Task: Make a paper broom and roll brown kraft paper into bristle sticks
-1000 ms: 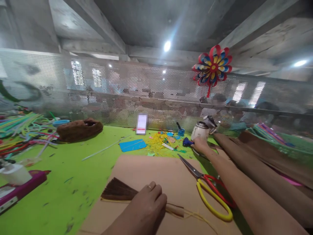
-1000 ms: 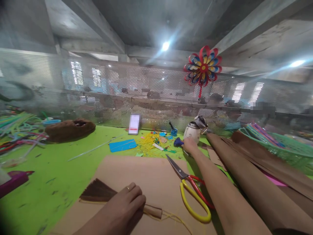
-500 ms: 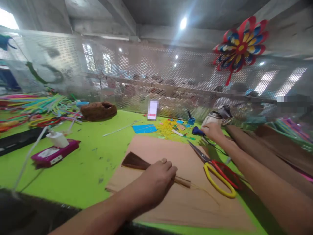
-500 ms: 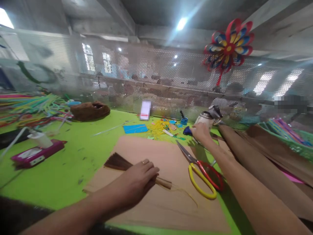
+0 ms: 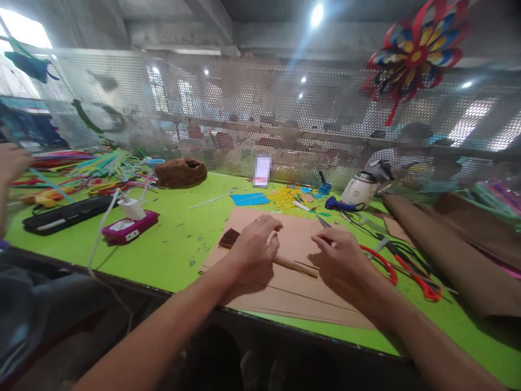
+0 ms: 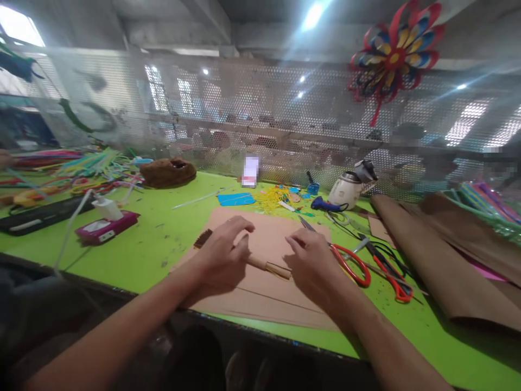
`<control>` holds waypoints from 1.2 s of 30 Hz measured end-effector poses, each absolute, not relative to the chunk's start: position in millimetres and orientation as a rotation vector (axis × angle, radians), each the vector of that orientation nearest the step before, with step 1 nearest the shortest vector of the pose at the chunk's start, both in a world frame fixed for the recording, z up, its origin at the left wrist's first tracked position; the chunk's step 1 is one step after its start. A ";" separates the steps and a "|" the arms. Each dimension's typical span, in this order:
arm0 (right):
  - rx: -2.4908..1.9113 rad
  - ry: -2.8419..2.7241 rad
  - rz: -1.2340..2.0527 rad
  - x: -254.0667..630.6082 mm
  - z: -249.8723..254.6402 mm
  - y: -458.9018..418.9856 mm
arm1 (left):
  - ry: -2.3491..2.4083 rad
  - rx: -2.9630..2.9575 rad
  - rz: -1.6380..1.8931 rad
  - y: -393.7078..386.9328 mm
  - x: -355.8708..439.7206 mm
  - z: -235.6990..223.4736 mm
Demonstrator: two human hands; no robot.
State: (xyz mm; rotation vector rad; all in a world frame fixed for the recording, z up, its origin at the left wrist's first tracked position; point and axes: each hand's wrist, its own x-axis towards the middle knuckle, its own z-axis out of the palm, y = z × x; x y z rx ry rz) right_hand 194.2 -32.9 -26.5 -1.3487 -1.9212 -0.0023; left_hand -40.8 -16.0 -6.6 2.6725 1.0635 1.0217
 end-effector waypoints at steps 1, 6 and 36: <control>-1.363 -1.883 -0.007 199.1 -28.1 -31.9 | 1.107 2.651 1.069 -11.9 -42.0 -7.3; -1.443 -1.643 -0.090 234.8 -21.6 -23.8 | 1.145 2.738 0.953 -2.4 -43.6 -12.5; -1.367 -2.280 0.403 177.7 -6.8 -59.8 | 0.728 2.972 0.489 -15.7 -40.4 -3.4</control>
